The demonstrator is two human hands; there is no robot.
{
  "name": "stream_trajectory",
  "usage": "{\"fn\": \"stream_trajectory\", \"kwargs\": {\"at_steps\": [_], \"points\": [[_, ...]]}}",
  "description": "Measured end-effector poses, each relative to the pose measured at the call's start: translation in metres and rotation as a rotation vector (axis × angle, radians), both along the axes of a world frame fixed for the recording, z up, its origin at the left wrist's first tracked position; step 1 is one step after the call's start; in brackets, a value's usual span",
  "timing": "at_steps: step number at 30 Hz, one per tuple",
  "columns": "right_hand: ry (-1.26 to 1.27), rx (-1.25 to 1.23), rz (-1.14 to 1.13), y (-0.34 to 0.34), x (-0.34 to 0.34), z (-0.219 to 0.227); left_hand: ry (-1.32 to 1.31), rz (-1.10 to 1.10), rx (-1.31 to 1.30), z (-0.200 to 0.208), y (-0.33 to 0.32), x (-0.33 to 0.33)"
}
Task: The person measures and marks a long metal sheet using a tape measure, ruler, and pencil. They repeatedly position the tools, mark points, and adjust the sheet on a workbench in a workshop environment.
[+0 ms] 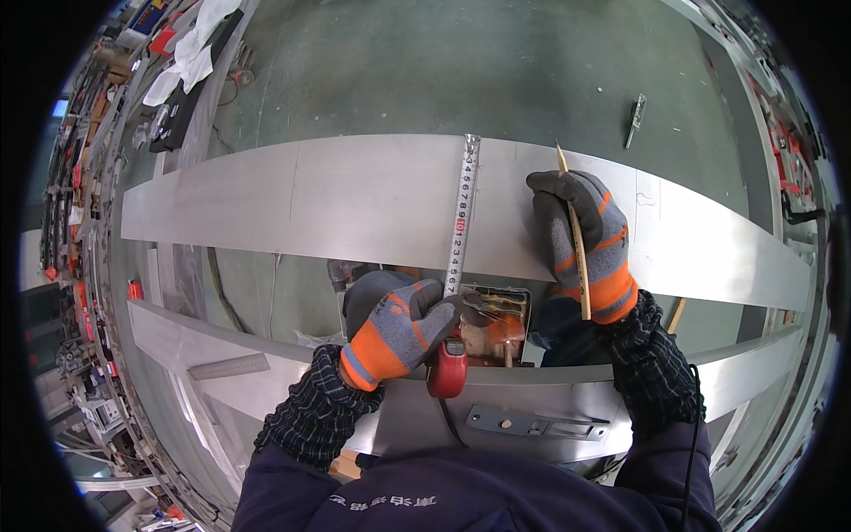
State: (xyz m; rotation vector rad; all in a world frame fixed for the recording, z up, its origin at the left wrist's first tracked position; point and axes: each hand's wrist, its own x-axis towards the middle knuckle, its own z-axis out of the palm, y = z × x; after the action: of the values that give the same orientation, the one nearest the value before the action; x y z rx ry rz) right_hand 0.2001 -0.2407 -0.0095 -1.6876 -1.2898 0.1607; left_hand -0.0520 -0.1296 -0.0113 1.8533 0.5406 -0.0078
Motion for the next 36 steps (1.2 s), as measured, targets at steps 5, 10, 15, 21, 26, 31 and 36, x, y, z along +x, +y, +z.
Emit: {"fn": "stream_trajectory", "kwargs": {"at_steps": [5, 10, 15, 21, 26, 31, 36], "points": [[0.02, -0.032, 0.002, -0.0006, 0.0, 0.003, 0.078, -0.072, -0.007, 0.0024, 0.0036, 0.0009], [0.024, -0.02, 0.003, 0.0001, -0.0006, 0.0035, 0.05, -0.066, 0.013, 0.0009, 0.0036, 0.0005], [0.024, -0.036, 0.007, -0.0009, 0.0002, 0.0036, -0.013, -0.033, 0.07, 0.0046, 0.0024, 0.0047], [0.023, -0.029, 0.006, 0.0003, 0.0005, 0.0028, -0.059, -0.061, 0.118, -0.0001, 0.0029, 0.0033], [0.008, -0.022, 0.008, 0.0, -0.0003, 0.0051, -0.034, -0.058, 0.094, 0.0031, 0.0032, 0.0039], [-0.002, -0.022, 0.011, 0.0004, 0.0013, 0.0022, 0.01, -0.033, 0.057, 0.0024, 0.0024, 0.0035], [0.0, -0.025, 0.02, -0.0003, 0.0008, 0.0034, -0.005, -0.005, 0.026, 0.0062, 0.0017, 0.0061]]}}
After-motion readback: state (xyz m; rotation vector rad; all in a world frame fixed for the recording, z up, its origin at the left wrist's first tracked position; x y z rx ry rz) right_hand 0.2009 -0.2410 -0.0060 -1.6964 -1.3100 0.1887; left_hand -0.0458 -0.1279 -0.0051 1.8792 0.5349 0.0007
